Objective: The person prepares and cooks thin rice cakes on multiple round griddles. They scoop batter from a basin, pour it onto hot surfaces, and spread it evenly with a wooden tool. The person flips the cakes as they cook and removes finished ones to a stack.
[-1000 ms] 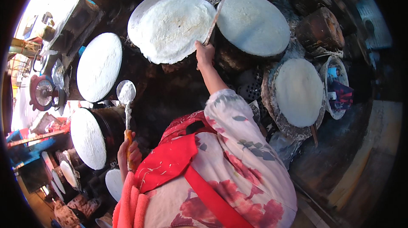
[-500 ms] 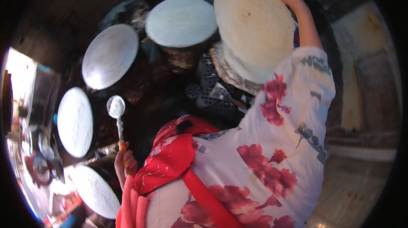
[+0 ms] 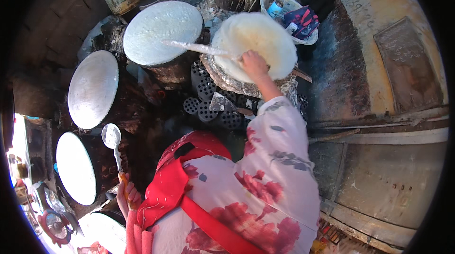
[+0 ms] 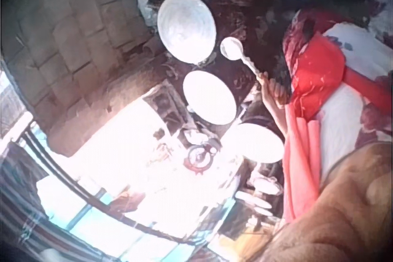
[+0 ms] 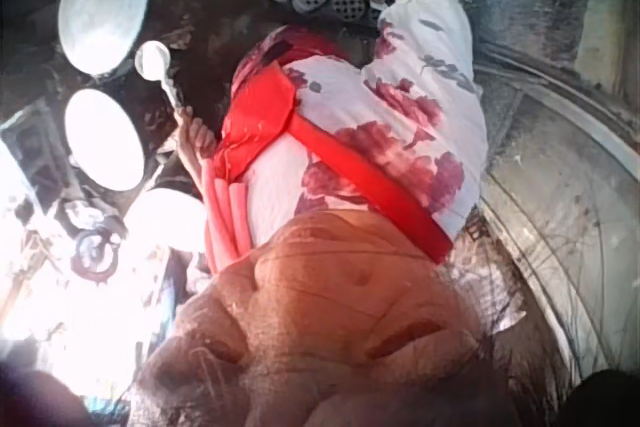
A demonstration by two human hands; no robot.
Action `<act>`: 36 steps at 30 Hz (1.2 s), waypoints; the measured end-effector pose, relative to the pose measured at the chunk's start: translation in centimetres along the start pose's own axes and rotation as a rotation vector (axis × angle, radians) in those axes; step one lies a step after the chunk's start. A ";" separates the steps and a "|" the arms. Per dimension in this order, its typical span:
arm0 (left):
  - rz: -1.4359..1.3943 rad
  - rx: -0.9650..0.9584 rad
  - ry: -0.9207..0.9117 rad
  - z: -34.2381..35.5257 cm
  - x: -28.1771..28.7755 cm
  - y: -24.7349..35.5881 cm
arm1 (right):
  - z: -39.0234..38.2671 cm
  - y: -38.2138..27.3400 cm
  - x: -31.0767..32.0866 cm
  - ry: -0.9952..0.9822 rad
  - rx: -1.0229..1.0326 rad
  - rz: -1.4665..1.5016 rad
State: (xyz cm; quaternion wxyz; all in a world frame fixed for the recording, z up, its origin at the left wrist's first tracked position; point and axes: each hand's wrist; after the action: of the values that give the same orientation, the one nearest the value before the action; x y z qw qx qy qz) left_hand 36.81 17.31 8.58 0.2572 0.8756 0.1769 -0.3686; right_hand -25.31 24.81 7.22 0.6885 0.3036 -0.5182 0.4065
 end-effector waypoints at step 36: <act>-0.311 -0.766 0.619 -0.7 -8.1 -16.0 | -0.8 -33.0 -16.6 -1.322 1.008 0.366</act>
State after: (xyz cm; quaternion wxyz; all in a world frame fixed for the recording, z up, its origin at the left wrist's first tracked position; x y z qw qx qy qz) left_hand 23.81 29.67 9.88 0.4374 0.7499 0.4951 -0.0349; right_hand 1.71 5.37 -8.79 -0.0497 0.6602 -0.6118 0.4328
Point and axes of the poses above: each hand's wrist, its own z-axis towards the middle knuckle, its own x-axis out of the back of the hand, y = z × x, and after that the axes turned 6 degrees about z, right-handed
